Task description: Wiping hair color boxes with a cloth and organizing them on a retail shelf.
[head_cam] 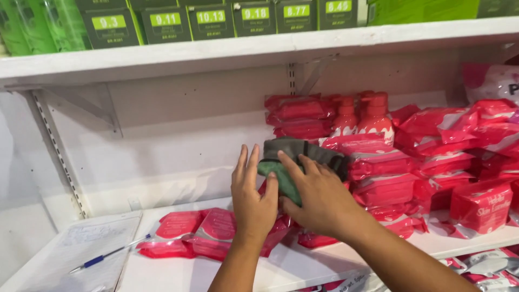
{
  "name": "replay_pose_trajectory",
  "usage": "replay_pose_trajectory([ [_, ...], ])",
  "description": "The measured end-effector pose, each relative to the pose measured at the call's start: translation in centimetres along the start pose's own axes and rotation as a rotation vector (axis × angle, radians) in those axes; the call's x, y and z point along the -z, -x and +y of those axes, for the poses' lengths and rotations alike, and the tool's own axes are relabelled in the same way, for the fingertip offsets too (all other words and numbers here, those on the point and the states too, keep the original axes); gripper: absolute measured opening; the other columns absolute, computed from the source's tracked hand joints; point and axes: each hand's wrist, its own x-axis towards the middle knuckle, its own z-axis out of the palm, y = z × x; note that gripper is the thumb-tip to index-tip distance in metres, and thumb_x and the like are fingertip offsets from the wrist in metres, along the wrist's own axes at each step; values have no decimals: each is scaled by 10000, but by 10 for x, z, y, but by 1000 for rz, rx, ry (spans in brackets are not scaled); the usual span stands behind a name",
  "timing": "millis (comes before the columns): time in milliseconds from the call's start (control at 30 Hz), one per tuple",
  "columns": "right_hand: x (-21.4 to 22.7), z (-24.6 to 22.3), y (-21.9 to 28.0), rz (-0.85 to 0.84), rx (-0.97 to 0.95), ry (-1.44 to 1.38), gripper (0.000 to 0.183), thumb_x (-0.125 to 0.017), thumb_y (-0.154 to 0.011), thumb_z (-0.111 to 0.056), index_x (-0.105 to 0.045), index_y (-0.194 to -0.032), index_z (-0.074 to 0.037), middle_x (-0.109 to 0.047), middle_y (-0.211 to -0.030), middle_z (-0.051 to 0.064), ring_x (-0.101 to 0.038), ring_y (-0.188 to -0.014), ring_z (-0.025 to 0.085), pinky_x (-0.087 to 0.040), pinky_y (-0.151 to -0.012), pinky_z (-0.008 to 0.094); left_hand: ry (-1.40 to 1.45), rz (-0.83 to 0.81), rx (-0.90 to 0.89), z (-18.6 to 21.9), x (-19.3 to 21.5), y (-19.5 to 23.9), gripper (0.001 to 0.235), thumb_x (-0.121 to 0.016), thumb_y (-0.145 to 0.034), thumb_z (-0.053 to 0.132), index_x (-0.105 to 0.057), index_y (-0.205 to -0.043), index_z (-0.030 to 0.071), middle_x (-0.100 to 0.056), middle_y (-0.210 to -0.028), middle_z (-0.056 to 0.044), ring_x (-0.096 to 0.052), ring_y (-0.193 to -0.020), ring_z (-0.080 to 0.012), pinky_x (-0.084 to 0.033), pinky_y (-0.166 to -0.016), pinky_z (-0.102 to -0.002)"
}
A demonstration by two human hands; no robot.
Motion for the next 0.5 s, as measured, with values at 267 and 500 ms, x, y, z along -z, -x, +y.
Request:
replay_pose_trajectory([
  [267, 5, 0, -20, -181, -56, 59, 982, -726, -785, -400, -264, -1633, -223, -411, -1456, 351, -409, -1318, 559, -378, -1093, 534, 45, -39, 74, -6, 1, 1, 581, -657, -921, 146, -515, -1477, 56, -422, -1588, -237, -447, -1440, -410, -413, -1138, -456],
  [500, -9, 9, -21, -46, -26, 95, 779, -716, -813, -337, -469, -1548, -260, -492, -1370, 326, -565, -1165, 529, -469, -1001, 546, 55, -56, 77, -8, 2, 4, 574, -656, -929, 159, -517, -1477, 58, -431, -1578, -233, -453, -1433, -407, -422, -1129, -455],
])
